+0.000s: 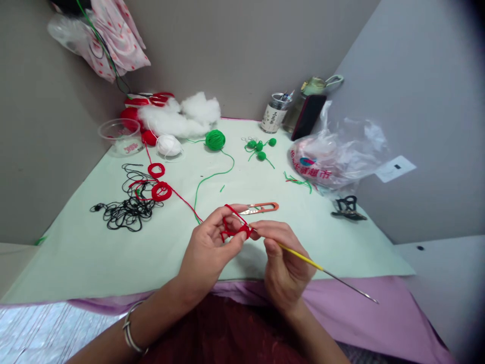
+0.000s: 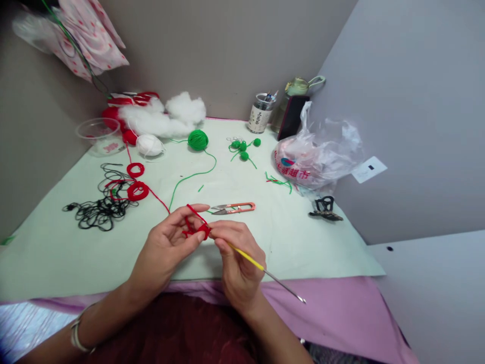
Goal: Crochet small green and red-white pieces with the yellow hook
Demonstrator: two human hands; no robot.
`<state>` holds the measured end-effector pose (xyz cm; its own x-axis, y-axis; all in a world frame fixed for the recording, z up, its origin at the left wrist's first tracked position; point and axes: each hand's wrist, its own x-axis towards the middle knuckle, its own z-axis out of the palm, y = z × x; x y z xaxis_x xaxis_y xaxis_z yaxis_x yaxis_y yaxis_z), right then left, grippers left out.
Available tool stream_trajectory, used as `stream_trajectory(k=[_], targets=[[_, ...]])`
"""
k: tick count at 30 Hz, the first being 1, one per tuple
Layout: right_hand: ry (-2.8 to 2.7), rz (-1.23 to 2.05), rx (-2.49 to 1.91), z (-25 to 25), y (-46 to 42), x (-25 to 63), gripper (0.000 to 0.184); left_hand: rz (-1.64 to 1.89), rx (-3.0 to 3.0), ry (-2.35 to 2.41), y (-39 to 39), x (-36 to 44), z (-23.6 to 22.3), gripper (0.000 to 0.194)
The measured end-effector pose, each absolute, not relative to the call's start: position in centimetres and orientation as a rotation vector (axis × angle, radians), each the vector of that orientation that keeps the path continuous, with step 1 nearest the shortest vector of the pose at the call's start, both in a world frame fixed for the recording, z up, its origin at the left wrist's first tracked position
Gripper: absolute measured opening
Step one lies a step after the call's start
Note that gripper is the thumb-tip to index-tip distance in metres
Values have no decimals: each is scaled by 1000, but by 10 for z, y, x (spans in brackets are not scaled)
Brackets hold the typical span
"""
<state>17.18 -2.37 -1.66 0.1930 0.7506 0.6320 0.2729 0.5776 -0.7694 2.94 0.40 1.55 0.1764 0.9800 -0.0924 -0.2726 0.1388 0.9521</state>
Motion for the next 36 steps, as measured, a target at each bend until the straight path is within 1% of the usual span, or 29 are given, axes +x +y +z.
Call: stream_trajectory(k=[4, 15, 26, 31, 33, 36], targets=[[-1344, 420, -959, -16, -24, 171, 24, 1133, 956, 911, 4, 27, 16, 31], [-1323, 446, -930, -13, -22, 171, 22, 1149, 901, 802, 6, 26, 8, 32], [-1366, 449, -925, -16, -24, 172, 25, 1124, 943, 839, 5, 24, 12, 32], [-1420, 330, -984, -15, -24, 173, 24, 1103, 904, 840, 5, 24, 10, 38], [-1494, 206, -1019, -19, -26, 174, 28, 1107, 899, 852, 4, 25, 10, 42], [-1676, -65, -1049, -27, -29, 175, 38, 1085, 833, 819, 2, 27, 10, 50]])
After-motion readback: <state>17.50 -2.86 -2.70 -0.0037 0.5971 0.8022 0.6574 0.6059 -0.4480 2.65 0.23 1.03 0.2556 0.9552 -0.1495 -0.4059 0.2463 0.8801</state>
